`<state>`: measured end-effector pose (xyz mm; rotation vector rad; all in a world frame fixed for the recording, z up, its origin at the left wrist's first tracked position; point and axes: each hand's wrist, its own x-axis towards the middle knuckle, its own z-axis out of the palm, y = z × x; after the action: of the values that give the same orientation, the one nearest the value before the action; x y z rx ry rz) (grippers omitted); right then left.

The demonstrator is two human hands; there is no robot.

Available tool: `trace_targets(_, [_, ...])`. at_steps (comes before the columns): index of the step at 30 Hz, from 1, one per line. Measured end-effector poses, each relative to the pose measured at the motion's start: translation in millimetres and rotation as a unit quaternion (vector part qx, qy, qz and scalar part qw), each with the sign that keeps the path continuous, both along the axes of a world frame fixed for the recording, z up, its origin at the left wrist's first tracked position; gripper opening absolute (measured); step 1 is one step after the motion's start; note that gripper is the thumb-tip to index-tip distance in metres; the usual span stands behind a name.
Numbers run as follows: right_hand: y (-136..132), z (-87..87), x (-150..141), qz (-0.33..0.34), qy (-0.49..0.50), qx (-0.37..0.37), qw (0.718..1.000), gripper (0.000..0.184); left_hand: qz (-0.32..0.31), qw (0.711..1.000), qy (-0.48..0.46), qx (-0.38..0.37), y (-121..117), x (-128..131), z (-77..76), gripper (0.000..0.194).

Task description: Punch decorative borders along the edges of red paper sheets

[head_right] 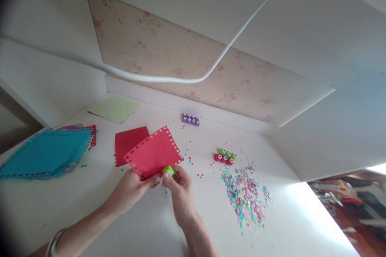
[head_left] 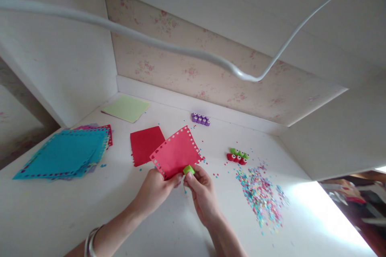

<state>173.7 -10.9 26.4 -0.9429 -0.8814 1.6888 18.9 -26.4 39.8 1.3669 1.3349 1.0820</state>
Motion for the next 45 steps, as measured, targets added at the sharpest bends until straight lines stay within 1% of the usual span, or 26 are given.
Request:
trace_targets(3, [-0.1, 0.4, 0.0, 0.018, 0.030, -0.017, 0.999, 0.021, -0.004, 1.000, 0.000, -0.002, -0.6, 0.0, -0.4, 0.024])
trace_targets(6, [0.0, 0.6, -0.2, 0.032, 0.038, -0.012, 0.999, 0.018, -0.001, 1.000, 0.006, 0.006, -0.6, 0.1, -2.1, 0.022])
trace_targets(10, [1.7, -0.4, -0.4, 0.018, 0.003, -0.010, 1.000, 0.020, 0.004, 1.000, 0.014, 0.015, 0.0, 0.1, -5.6, 0.017])
trace_targets(13, [3.6, 0.1, 0.5, 0.011, -0.032, 0.011, 0.999, 0.021, 0.004, 1.000, 0.021, 0.014, 0.1, 0.2, -7.8, 0.015])
trace_targets(17, [4.5, 1.7, 1.2, 0.016, -0.048, 0.036, 0.998, 0.017, -0.003, 1.000, 0.019, 0.016, -0.3, 1.0, -6.9, 0.014])
trace_targets(21, [3.5, -1.0, -0.9, -0.002, -0.050, 0.040, 0.998, 0.018, -0.013, 1.000, 0.010, 0.021, -0.5, 2.2, -3.7, 0.017])
trace_targets(24, [2.5, -5.0, -3.5, -0.027, -0.054, 0.035, 0.998, 0.021, -0.017, 1.000, 0.003, 0.024, -1.1, 3.4, -3.2, 0.015])
trace_targets(29, [0.5, -9.4, -5.6, -0.071, -0.068, 0.010, 0.995, 0.025, -0.030, 0.999, -0.001, 0.024, -2.8, 5.6, -8.2, 0.013])
trace_targets(34, [0.2, -8.2, -5.8, -0.077, -0.058, 0.007, 0.995, 0.025, -0.029, 0.999, 0.016, 0.012, -1.6, 5.4, -11.9, 0.018])
trace_targets(38, [0.4, -3.0, -7.4, -0.066, -0.045, 0.008, 0.997, 0.025, -0.028, 1.000, 0.007, 0.004, -0.4, 5.2, -9.5, 0.020])
trace_targets(42, [-0.2, 0.8, -7.1, 0.000, -0.007, 0.029, 1.000, 0.024, -0.029, 0.999, -0.015, -0.010, -0.5, 5.2, -6.4, 0.027])
trace_targets(45, [0.7, -0.8, -1.5, 0.039, -0.009, 0.031, 0.999, 0.023, -0.022, 0.999, -0.035, -0.024, -0.6, 3.9, -5.1, 0.030])
